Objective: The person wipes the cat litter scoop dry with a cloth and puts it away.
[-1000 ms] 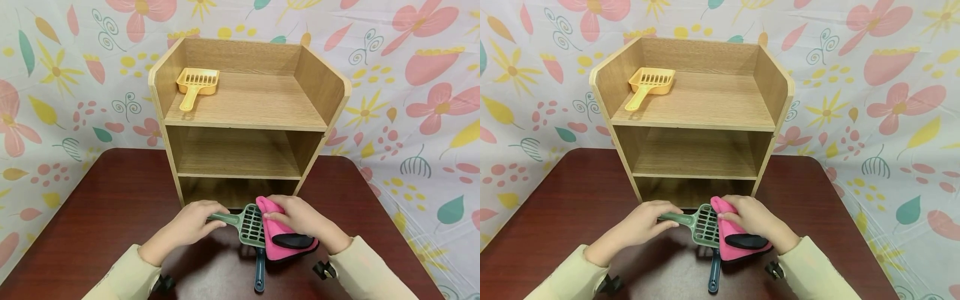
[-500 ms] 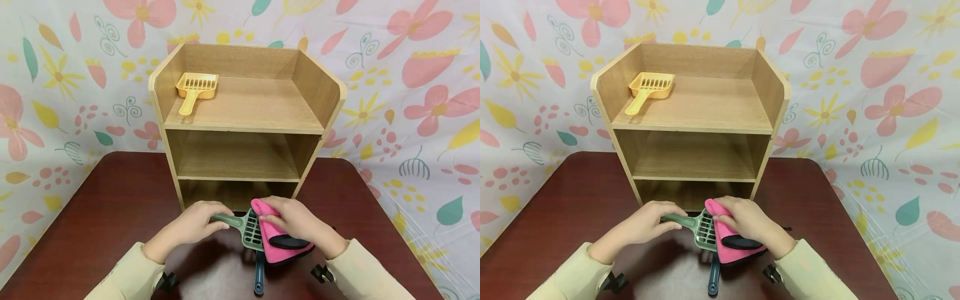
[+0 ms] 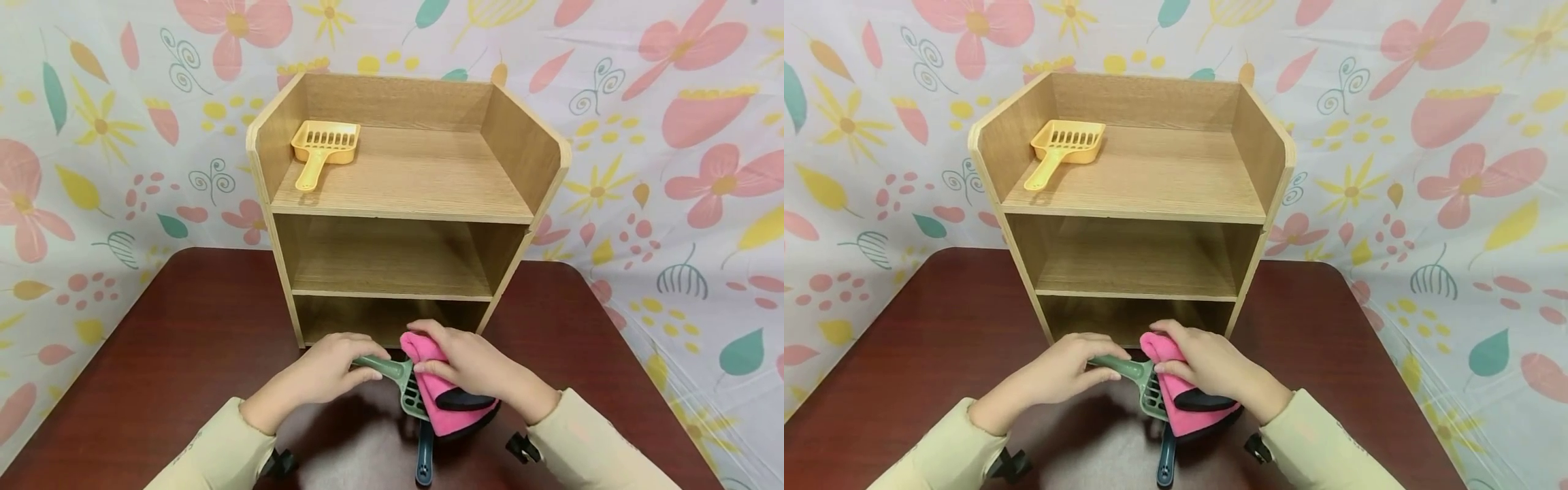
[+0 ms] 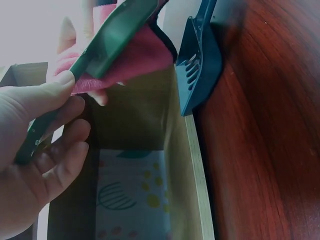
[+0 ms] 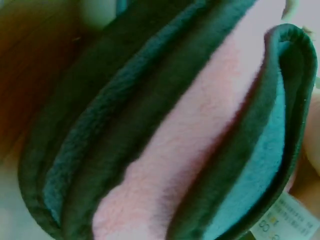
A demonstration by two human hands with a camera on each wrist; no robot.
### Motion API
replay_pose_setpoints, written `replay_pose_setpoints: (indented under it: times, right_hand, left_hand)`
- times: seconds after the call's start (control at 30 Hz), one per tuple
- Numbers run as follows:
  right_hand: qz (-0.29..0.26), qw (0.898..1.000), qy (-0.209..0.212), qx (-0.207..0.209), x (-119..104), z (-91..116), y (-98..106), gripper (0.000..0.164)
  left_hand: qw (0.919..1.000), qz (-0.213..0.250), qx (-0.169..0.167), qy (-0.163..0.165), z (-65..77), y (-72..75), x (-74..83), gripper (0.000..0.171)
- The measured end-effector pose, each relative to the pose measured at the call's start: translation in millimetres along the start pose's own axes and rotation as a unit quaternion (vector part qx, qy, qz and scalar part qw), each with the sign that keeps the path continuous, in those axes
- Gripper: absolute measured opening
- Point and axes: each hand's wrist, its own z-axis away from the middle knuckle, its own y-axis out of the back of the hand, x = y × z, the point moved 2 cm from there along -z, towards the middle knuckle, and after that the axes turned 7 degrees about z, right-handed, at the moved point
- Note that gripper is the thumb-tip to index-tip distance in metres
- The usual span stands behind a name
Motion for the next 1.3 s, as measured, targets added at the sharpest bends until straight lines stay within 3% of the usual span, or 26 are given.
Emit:
replay_pose_setpoints:
  times: [0.1,0.23,0.47,0.63,0.77,0.83,0.9,1.1,1.3]
  right_hand:
    - [0.002,1.000,-0.022,-0.005,4,0,-3,0.045]
    - [0.003,0.999,-0.037,0.017,9,-1,-5,0.033]
    - [-0.062,0.993,-0.101,0.025,15,1,-7,0.030]
    - [-0.114,0.981,-0.154,-0.010,22,6,-10,0.033]
    - [-0.168,0.964,-0.204,-0.011,27,10,-14,0.034]
    - [-0.218,0.948,-0.231,-0.001,28,12,-18,0.035]
    - [-0.280,0.925,-0.256,0.013,28,14,-22,0.036]
    - [-0.444,0.828,-0.336,0.063,29,19,-32,0.041]
    - [-0.554,0.759,-0.330,0.097,21,27,-37,0.043]
  left_hand:
    - [0.9998,-0.007,0.009,-0.014,0.6,0.7,1.8,0.022]
    - [0.9995,-0.013,0.024,-0.012,0.9,0.5,0.5,0.022]
    - [0.9975,-0.022,0.061,-0.026,3.3,-0.5,-2.7,0.023]
    - [0.9967,-0.017,0.073,-0.033,6.9,-2.5,-4.8,0.023]
    - [0.9949,-0.017,0.096,-0.026,10.6,-4.0,-10.3,0.024]
    - [0.9934,-0.015,0.112,-0.023,12.8,-4.8,-13.5,0.023]
    - [0.9919,-0.010,0.125,-0.020,14.3,-6.0,-16.6,0.023]
    - [0.9878,0.024,0.154,0.001,15.9,-10.4,-24.3,0.022]
    - [0.9813,0.050,0.183,0.034,17.5,-16.2,-28.4,0.025]
